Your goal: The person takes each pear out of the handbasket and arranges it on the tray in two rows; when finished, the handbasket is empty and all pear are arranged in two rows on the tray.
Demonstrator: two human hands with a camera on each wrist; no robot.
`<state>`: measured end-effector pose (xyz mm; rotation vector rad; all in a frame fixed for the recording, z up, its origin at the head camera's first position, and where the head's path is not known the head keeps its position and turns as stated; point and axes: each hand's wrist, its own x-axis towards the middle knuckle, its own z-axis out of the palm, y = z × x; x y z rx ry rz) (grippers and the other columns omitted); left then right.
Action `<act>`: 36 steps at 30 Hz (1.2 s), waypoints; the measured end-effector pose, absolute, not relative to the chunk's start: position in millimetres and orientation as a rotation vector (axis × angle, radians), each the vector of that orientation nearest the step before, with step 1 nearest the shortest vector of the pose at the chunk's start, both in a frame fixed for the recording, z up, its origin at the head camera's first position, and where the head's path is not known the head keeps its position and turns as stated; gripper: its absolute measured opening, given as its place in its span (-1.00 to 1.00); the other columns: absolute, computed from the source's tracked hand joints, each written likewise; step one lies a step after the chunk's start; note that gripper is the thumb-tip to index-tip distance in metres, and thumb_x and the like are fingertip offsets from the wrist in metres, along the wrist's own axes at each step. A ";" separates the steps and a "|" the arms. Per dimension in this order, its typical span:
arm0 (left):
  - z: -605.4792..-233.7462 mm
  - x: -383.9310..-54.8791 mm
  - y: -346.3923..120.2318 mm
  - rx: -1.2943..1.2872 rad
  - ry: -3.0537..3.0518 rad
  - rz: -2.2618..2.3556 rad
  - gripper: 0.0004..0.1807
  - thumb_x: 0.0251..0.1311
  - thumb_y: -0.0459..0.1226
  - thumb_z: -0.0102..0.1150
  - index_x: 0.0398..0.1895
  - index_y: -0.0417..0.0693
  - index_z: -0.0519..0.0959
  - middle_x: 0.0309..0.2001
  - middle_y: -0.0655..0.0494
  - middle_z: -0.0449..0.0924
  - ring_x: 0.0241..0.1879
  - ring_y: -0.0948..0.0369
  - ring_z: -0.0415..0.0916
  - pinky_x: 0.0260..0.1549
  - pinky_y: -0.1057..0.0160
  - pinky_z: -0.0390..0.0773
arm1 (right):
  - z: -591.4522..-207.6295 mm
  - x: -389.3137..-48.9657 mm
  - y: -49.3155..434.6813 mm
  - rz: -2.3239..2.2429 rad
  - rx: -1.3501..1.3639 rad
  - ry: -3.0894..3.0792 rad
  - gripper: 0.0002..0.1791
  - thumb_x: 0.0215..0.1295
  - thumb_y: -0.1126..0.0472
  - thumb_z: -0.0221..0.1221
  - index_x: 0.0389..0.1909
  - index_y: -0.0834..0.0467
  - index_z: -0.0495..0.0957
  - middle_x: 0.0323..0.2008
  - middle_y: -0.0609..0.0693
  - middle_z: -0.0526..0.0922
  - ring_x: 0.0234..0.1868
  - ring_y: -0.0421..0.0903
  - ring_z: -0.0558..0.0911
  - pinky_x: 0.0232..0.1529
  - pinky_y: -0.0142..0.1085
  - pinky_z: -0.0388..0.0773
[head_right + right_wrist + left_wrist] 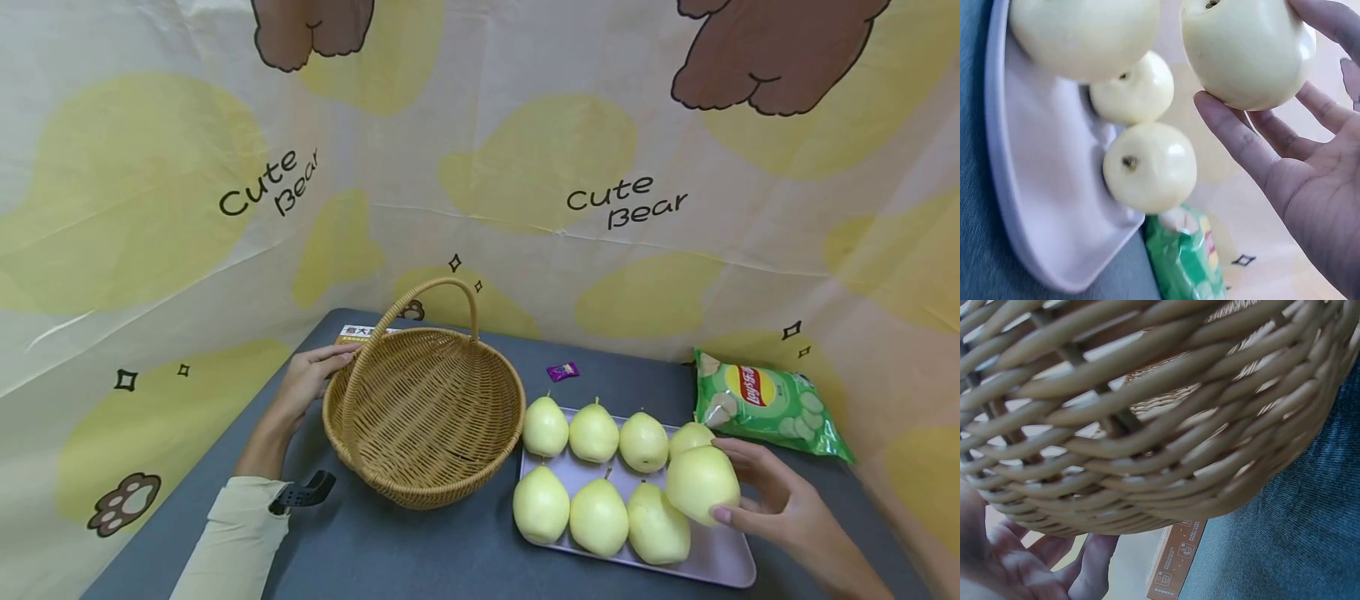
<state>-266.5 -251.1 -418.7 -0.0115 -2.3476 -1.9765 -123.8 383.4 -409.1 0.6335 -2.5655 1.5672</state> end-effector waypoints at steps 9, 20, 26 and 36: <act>-419.0 -267.1 -251.1 -0.029 -2.340 -1.976 -0.56 0.58 -0.16 0.14 0.39 -0.14 0.61 0.33 -0.26 0.56 -0.17 0.31 0.73 -0.26 0.24 0.76 | -424.2 -117.1 407.2 1.331 0.507 -2.689 -0.18 0.34 0.62 0.23 0.59 0.21 0.25 0.39 -0.38 0.47 0.16 -0.42 0.55 -0.08 -0.47 0.61; -418.6 -267.3 -250.3 -0.017 -2.354 -1.956 -0.56 0.58 -0.16 0.13 0.39 -0.13 0.61 0.32 -0.25 0.58 -0.16 0.30 0.73 -0.25 0.25 0.76 | -441.2 -115.8 422.0 1.283 0.300 -2.893 -0.30 0.44 0.40 0.29 0.55 0.13 0.34 0.16 -0.60 0.51 0.05 -0.50 0.54 -0.19 -0.40 0.59; -418.6 -267.2 -250.1 -0.019 -2.354 -1.961 -0.56 0.58 -0.15 0.14 0.39 -0.13 0.61 0.32 -0.23 0.57 -0.15 0.30 0.72 -0.23 0.24 0.76 | -444.1 -117.0 428.4 1.302 0.219 -3.038 -0.32 0.49 0.26 0.30 0.56 0.20 0.31 0.12 -0.67 0.47 0.04 -0.51 0.52 -0.18 -0.39 0.57; -419.4 -266.7 -250.2 -0.009 -2.353 -1.968 -0.55 0.58 -0.12 0.14 0.40 -0.11 0.61 0.34 -0.23 0.57 -0.12 0.29 0.72 -0.20 0.26 0.75 | -444.2 -121.1 434.3 1.398 0.262 -3.179 -0.35 0.53 0.20 0.25 0.57 0.12 0.32 0.09 -0.70 0.44 0.05 -0.54 0.51 -0.14 -0.36 0.61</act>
